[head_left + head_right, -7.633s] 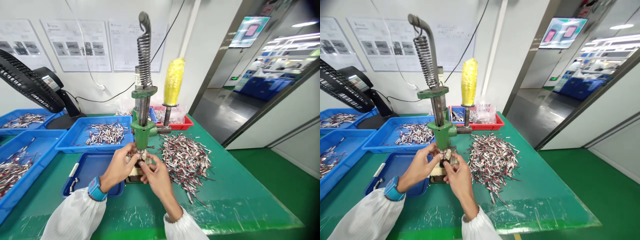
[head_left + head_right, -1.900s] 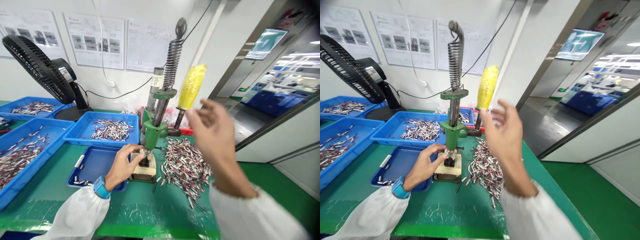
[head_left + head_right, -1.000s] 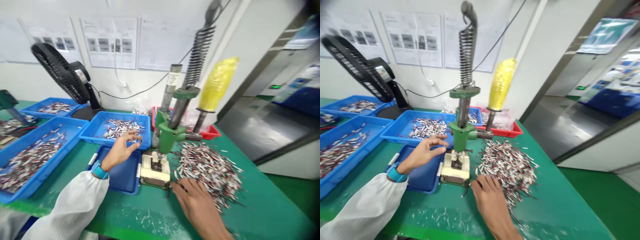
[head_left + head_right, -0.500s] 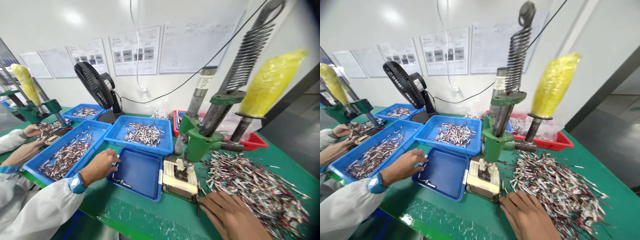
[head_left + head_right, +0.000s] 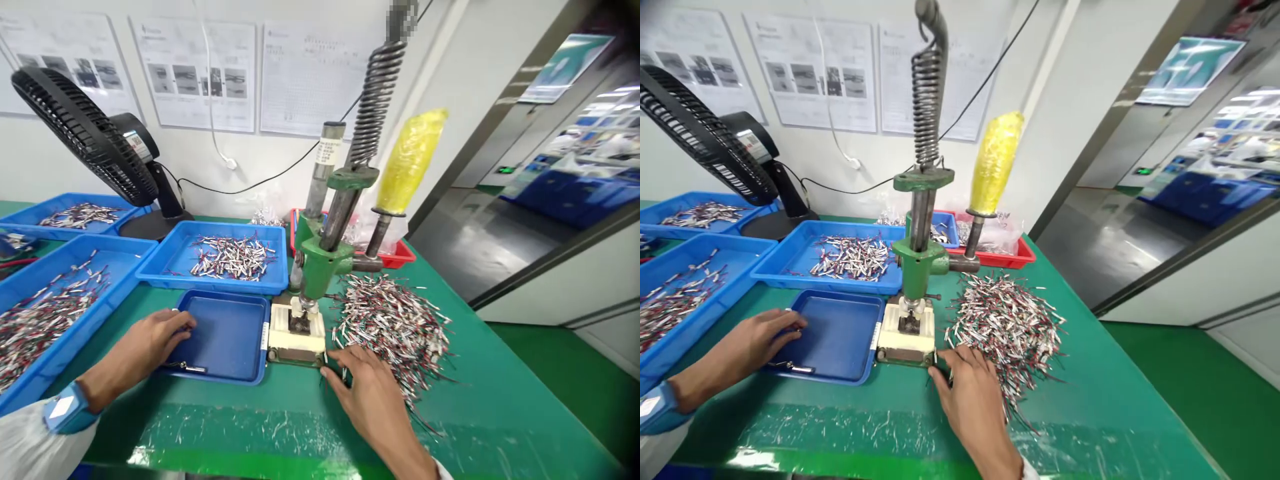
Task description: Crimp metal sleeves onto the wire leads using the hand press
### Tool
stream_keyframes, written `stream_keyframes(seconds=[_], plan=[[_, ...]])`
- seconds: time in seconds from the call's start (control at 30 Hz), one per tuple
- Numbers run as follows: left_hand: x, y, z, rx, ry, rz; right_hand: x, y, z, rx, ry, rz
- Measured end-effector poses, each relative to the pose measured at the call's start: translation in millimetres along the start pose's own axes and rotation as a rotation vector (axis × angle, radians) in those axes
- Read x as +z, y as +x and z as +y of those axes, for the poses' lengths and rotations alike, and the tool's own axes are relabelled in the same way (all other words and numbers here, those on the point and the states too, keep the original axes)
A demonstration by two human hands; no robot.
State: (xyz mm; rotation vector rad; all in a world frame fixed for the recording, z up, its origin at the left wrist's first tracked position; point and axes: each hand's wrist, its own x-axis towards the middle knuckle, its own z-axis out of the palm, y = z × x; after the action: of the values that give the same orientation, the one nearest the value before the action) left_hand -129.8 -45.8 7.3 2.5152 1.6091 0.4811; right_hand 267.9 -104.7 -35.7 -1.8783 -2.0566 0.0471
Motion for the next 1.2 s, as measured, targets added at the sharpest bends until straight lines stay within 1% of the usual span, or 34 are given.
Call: stream_keyframes(seconds=[0.1,0.2,0.27,0.37,0.53,0.63,0.77,0.9,1.07,1.13,1.2], plan=[[9.5,4.9,22.7,-0.033,-0.22,0.055,-1.3,2.2,-1.4,0.087,0.07,-0.043],[19.9,12.8,50.6,-0.051,-0.387,0.142,-1.1,2.5,-1.5,0.129,0.03,-0.006],[26.4,17.8,67.6,-0.059,-0.47,0.183,0.9,1.1,-0.9,0.121,-0.021,0.048],[34.4,23.9,87.6,-0.091,-0.59,0.222,6.7,-1.9,-0.1,0.07,-0.094,0.141],[43.5,32.1,109.6,-0.126,-0.763,0.253,15.4,-0.5,-1.5,0.039,-0.183,0.222],[46.3,35.5,117.1,-0.145,-0.823,0.274,16.0,2.3,-3.8,0.039,-0.187,0.237],[47.0,37.9,121.4,-0.148,-0.853,0.284,14.1,1.5,-7.8,0.016,-0.188,0.252],[48.6,39.0,121.3,-0.143,-0.862,0.286,12.9,2.1,-13.0,0.023,-0.215,0.245],[53.5,39.3,117.3,-0.149,-0.867,0.267,11.1,12.8,-14.5,0.057,-0.228,0.201],[54.5,39.2,116.0,-0.162,-0.882,0.264,7.2,15.3,-13.5,0.062,-0.198,0.225],[54.7,39.6,115.9,-0.185,-0.915,0.261,0.1,15.6,-14.3,0.063,-0.116,0.316]])
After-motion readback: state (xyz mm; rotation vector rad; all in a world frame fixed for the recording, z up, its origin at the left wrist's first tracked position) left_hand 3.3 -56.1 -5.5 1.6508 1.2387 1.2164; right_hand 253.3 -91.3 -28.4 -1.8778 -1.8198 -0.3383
